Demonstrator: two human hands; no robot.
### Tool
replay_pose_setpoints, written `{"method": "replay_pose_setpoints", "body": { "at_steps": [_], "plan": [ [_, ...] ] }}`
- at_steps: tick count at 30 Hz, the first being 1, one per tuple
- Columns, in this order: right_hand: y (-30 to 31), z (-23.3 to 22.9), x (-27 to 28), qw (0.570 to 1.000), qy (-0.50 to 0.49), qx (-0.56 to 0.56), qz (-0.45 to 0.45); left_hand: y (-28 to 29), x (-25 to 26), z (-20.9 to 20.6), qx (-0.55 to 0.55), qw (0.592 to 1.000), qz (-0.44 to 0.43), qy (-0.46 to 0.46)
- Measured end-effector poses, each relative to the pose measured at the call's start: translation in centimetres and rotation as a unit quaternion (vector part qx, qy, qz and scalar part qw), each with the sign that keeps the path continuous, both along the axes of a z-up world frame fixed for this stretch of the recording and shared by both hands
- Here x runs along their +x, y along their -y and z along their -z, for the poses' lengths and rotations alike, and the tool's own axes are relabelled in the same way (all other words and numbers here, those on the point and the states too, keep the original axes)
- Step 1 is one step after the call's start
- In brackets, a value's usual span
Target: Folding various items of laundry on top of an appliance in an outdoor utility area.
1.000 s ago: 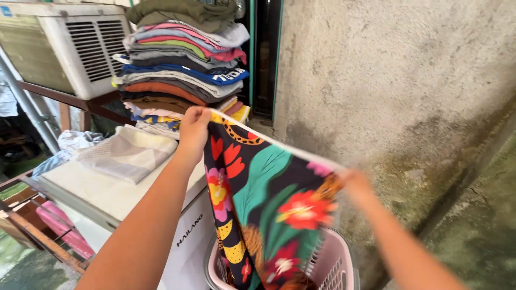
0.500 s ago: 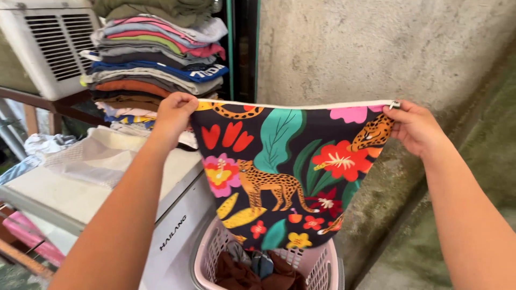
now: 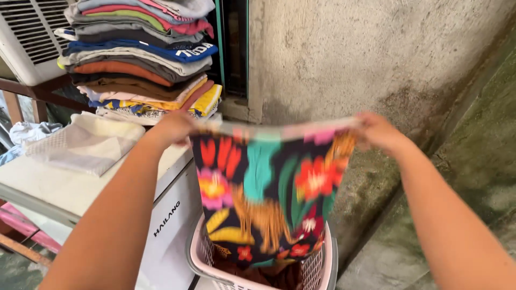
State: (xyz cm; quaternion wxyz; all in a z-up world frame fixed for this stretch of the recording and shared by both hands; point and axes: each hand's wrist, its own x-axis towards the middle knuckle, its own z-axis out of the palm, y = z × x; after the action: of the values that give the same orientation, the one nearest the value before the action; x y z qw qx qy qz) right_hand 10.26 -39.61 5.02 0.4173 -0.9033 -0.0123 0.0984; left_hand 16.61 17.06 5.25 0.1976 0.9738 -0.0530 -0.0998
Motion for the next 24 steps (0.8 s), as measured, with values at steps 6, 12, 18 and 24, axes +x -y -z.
{"method": "replay_pose_setpoints", "body": {
  "at_steps": [6, 12, 18, 24],
  "plan": [
    [1.1, 0.6, -1.4, 0.979, 0.131, 0.155, -0.014, -1.5, -2.8, -0.4, -0.229, 0.95, 0.008, 0.211],
    [5.0, 1.5, -0.2, 0.958, -0.12, 0.17, -0.199, -3.4, -3.8, -0.7, -0.218, 0.954, 0.08, -0.189],
    [-1.5, 3.3, -2.7, 0.868, 0.021, 0.495, 0.038, 1.9, -7.3, 4.2, -0.607, 0.784, 0.082, -0.102],
    [1.0, 18.5, -5.2, 0.941, -0.252, 0.227, 0.015, 0.1, -8.3, 17.0, -0.458, 0.786, -0.022, -0.414]
  ]
}}
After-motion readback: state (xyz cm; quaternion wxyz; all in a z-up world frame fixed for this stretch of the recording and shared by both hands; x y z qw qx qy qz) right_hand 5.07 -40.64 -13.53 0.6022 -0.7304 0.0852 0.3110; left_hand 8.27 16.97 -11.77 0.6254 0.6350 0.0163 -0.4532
